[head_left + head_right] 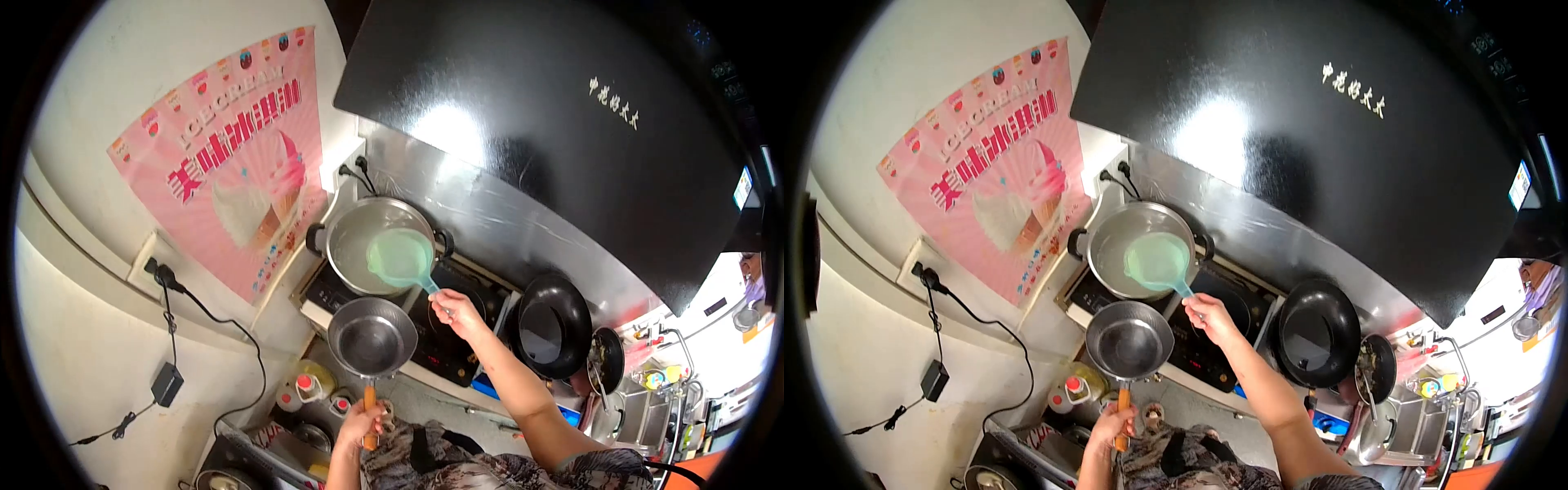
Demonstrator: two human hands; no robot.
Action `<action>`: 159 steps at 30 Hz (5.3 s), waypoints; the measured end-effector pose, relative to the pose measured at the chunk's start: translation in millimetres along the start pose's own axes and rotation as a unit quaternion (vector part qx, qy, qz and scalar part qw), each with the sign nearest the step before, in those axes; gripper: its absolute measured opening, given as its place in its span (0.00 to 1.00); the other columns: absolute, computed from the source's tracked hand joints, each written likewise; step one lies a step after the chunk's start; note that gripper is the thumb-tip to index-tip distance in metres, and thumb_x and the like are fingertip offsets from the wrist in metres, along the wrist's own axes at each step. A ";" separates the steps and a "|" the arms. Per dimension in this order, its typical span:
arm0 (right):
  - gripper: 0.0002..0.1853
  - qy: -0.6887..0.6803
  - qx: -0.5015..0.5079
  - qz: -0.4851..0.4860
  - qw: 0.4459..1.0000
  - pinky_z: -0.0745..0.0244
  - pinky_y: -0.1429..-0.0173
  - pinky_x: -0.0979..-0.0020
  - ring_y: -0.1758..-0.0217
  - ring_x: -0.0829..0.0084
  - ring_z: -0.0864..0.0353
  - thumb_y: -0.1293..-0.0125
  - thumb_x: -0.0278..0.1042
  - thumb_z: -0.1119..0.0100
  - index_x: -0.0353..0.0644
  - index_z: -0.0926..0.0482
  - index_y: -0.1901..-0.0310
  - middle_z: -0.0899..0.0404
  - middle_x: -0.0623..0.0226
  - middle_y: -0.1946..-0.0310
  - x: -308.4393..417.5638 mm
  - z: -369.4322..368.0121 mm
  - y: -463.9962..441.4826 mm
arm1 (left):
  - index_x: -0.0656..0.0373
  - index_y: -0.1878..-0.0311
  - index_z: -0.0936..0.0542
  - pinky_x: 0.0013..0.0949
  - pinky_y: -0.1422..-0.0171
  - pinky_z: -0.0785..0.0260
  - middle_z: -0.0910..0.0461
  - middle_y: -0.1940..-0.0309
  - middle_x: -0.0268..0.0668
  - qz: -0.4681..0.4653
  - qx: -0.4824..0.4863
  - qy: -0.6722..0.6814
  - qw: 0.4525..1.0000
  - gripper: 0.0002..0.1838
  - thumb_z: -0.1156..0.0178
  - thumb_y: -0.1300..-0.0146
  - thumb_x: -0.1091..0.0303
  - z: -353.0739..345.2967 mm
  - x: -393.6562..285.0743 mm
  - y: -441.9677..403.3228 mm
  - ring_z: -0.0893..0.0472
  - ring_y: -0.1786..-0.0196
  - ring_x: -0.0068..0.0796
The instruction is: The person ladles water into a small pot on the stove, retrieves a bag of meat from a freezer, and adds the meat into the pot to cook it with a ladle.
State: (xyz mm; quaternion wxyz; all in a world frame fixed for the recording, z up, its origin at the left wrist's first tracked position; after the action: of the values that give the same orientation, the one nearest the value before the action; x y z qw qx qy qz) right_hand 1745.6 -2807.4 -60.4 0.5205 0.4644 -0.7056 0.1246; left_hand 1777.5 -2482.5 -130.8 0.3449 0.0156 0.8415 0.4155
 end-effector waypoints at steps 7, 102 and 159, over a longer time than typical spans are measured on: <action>0.11 -0.012 0.030 0.014 0.999 0.45 0.74 0.81 0.78 0.84 0.37 0.29 0.35 0.46 0.35 0.23 0.55 0.29 0.73 0.76 35.4 -1.9 93.9 | 0.66 0.57 0.25 0.27 0.79 0.30 0.27 0.78 0.30 -0.001 0.039 -0.053 0.998 0.10 0.40 0.38 0.72 -21.8 8.7 -1.7 0.28 0.82 0.20; 0.12 -0.028 -0.253 0.018 0.967 0.47 0.77 0.80 0.82 0.83 0.41 0.31 0.36 0.42 0.34 0.23 0.56 0.29 0.69 0.74 56.5 128.8 162.8 | 0.47 0.23 0.51 0.51 0.56 0.24 0.19 0.59 0.49 -0.217 0.059 -0.766 0.602 0.40 0.48 0.37 0.68 -163.3 122.3 -181.7 0.16 0.60 0.47; 0.17 0.379 -0.845 0.053 0.375 0.32 0.41 0.53 0.47 0.47 0.27 0.40 0.31 0.43 0.30 0.26 0.51 0.25 0.44 0.51 97.0 519.6 622.2 | 0.63 0.51 0.18 0.47 0.44 0.32 0.20 0.57 0.56 -0.011 0.153 -0.744 0.650 0.36 0.58 0.33 0.35 -167.6 204.7 -91.5 0.22 0.48 0.56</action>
State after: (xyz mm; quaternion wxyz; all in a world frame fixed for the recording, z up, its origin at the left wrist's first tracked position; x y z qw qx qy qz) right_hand 933.0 -2866.4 -8.4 0.8479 -0.3500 -0.1968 -0.3462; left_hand 1545.9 -2593.8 -242.0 0.8529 0.3628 0.3539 0.1252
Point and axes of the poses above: each hand's wrist, its own y-axis away from the middle knuckle, its own z-axis out of the back of the hand, x = y × z, the point moved 8 cm from there along -y, towards the middle knuckle
